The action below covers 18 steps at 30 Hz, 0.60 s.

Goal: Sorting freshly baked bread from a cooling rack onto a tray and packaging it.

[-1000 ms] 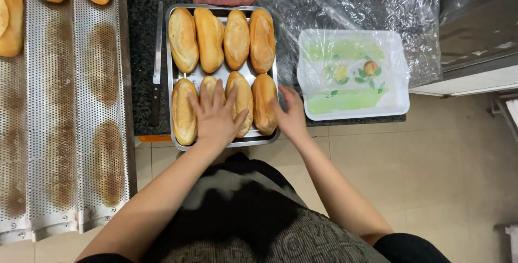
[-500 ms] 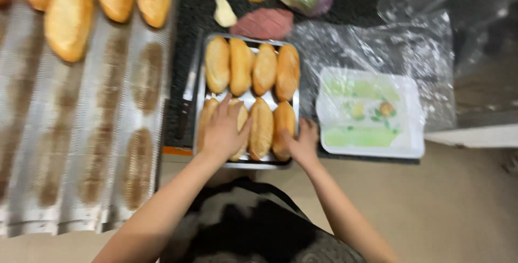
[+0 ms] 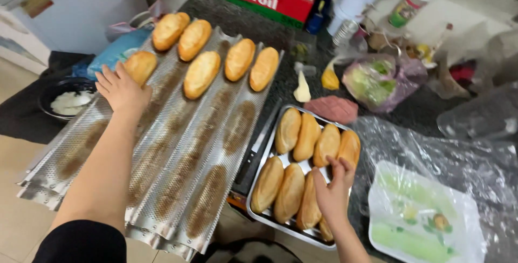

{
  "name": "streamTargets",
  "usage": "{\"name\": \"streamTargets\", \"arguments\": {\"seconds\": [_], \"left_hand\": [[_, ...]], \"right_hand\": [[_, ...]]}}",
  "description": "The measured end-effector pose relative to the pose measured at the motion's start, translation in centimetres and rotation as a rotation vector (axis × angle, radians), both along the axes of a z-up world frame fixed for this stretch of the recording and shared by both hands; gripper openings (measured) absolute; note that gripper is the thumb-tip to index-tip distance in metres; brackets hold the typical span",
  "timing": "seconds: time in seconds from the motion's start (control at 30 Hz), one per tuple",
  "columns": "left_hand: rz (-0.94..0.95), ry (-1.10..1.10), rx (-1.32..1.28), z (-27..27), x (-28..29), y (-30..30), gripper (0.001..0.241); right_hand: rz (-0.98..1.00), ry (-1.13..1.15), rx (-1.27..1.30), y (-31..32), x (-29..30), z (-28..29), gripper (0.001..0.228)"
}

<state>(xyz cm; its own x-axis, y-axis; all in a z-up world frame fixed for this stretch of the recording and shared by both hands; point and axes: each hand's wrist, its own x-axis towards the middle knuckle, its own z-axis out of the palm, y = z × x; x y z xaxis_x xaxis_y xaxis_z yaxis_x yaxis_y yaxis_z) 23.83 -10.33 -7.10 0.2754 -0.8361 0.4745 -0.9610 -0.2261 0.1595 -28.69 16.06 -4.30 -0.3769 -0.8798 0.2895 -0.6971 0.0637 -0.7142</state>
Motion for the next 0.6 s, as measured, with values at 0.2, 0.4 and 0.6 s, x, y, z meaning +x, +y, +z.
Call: {"name": "streamTargets", "arguments": {"seconds": [0.2, 0.4, 0.6], "left_hand": [[0.019, 0.241, 0.263, 3.3, 1.8, 1.2, 0.089], [-0.292, 0.334, -0.124, 11.0, -6.9, 7.5, 0.081], [-0.812, 0.610, -0.122, 13.4, -17.2, 14.5, 0.095]], "right_hand": [[0.157, 0.083, -0.086, -3.4, 6.6, 0.6, 0.046], [0.402, -0.047, -0.044, -6.0, 13.4, 3.7, 0.041], [0.384, -0.942, 0.081, -8.8, 17.2, 4.0, 0.082]]}}
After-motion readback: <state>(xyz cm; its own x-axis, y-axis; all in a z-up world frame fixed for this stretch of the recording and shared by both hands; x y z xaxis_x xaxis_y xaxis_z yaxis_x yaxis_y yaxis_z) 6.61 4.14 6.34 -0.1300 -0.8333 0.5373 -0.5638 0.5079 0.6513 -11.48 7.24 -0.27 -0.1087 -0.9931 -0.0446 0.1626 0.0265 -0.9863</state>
